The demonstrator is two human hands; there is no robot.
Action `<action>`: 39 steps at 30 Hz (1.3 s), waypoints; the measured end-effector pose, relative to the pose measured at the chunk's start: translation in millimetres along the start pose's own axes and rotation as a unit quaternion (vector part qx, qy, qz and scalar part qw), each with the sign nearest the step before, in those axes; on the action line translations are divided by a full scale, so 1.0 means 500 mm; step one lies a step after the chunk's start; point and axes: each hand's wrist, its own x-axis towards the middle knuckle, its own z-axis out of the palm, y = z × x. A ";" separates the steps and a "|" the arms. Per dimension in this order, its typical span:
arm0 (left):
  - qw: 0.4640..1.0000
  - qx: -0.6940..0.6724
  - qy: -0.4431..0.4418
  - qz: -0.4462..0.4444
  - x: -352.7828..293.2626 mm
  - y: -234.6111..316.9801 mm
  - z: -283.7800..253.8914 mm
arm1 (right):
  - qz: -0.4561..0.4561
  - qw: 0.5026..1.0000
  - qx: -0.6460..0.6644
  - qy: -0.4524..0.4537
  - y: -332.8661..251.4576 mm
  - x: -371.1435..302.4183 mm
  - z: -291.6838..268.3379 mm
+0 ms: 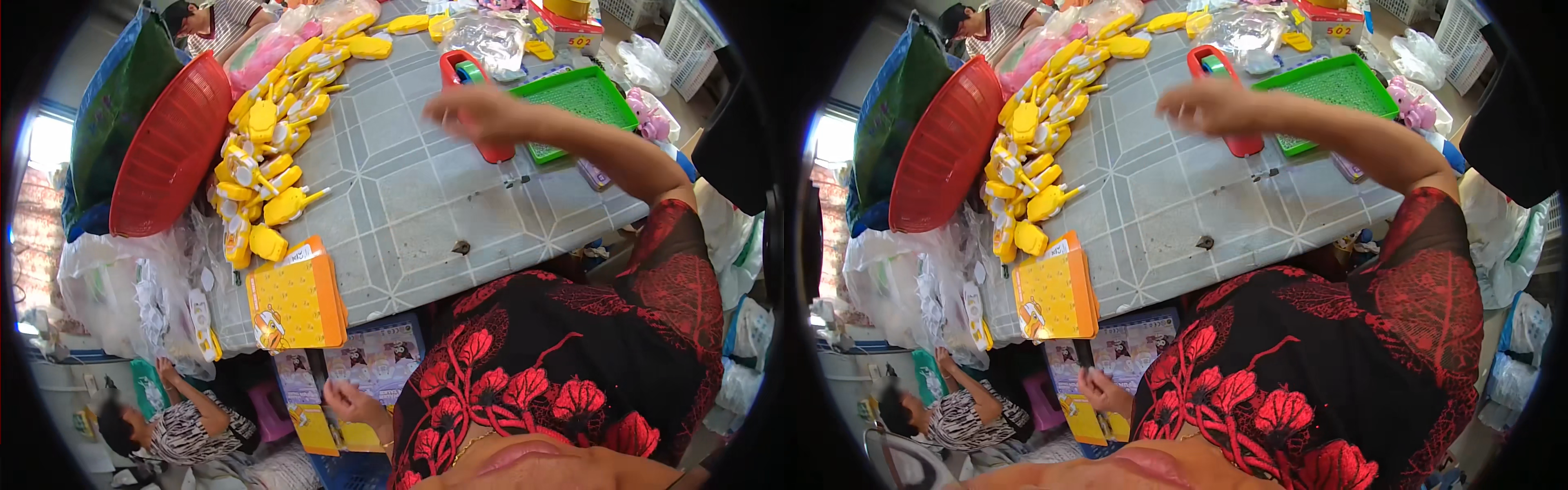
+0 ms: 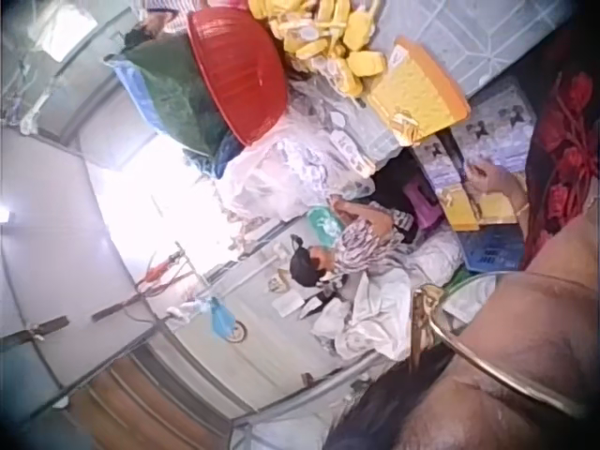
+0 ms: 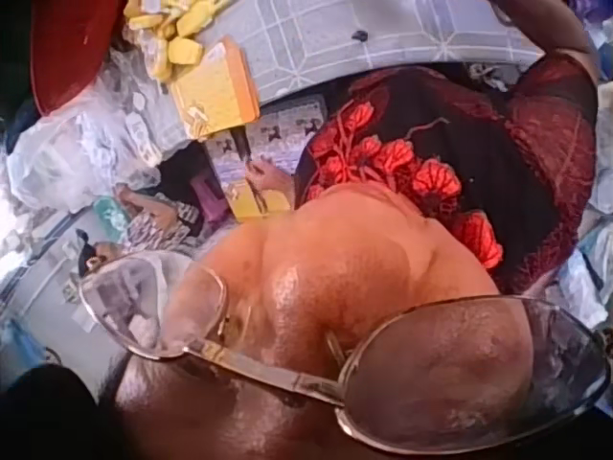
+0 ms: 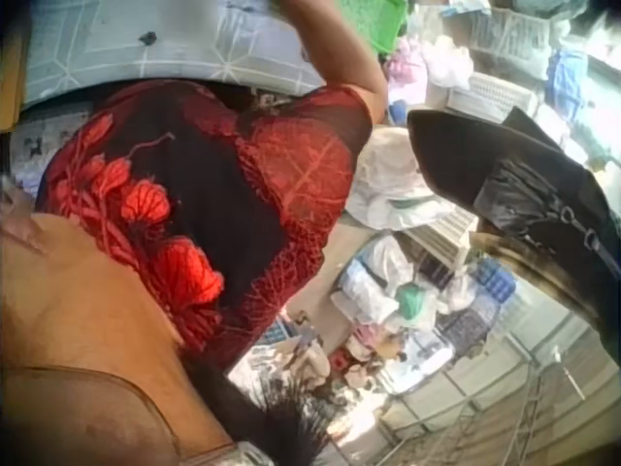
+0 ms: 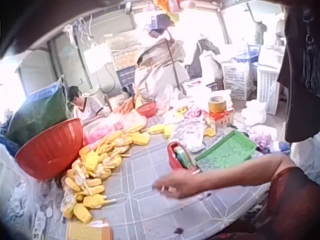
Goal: The person packages toy walkie-talkies by placing the toys into plastic blister packs, sealing them with cardboard backing cards using tape, and placing the finished packages into a plastic basket.
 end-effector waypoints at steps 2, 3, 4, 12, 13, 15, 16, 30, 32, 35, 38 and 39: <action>0.964 -0.009 -0.116 0.240 -0.006 0.049 0.049 | 0.060 0.987 -0.086 0.123 0.099 -0.002 -0.093; 0.952 -0.012 -0.145 0.270 -0.015 0.105 0.080 | 0.092 0.975 -0.160 0.127 0.146 0.007 -0.145; 0.938 -0.011 -0.174 0.298 -0.025 0.147 0.108 | 0.123 0.957 -0.229 0.129 0.194 0.006 -0.173; 0.792 0.064 -0.361 0.488 -0.078 0.341 0.320 | 0.244 0.925 -0.260 0.132 0.407 0.089 -0.290; 0.794 0.083 -0.354 0.486 -0.086 0.344 0.330 | 0.242 0.935 -0.237 0.107 0.414 0.109 -0.291; 0.797 0.106 -0.351 0.480 -0.090 0.347 0.342 | 0.225 0.945 -0.231 0.047 0.428 0.128 -0.289; 0.801 0.102 -0.347 0.478 -0.087 0.340 0.340 | 0.220 0.948 -0.225 0.039 0.416 0.139 -0.282; 0.832 0.081 -0.301 0.460 -0.070 0.366 0.355 | 0.114 0.956 -0.141 -0.229 0.373 0.115 -0.326; 0.842 0.085 -0.283 0.452 -0.068 0.362 0.350 | 0.159 0.957 -0.104 -0.218 0.331 0.098 -0.304; 0.842 0.081 -0.274 0.458 -0.071 0.351 0.348 | 0.086 0.922 -0.259 -0.274 0.364 0.087 -0.265; 0.839 0.083 -0.289 0.454 -0.080 0.353 0.353 | 0.108 0.936 -0.290 -0.169 0.373 0.062 -0.261; 0.837 0.081 -0.295 0.453 -0.086 0.356 0.353 | 0.109 0.936 -0.311 -0.124 0.380 0.058 -0.268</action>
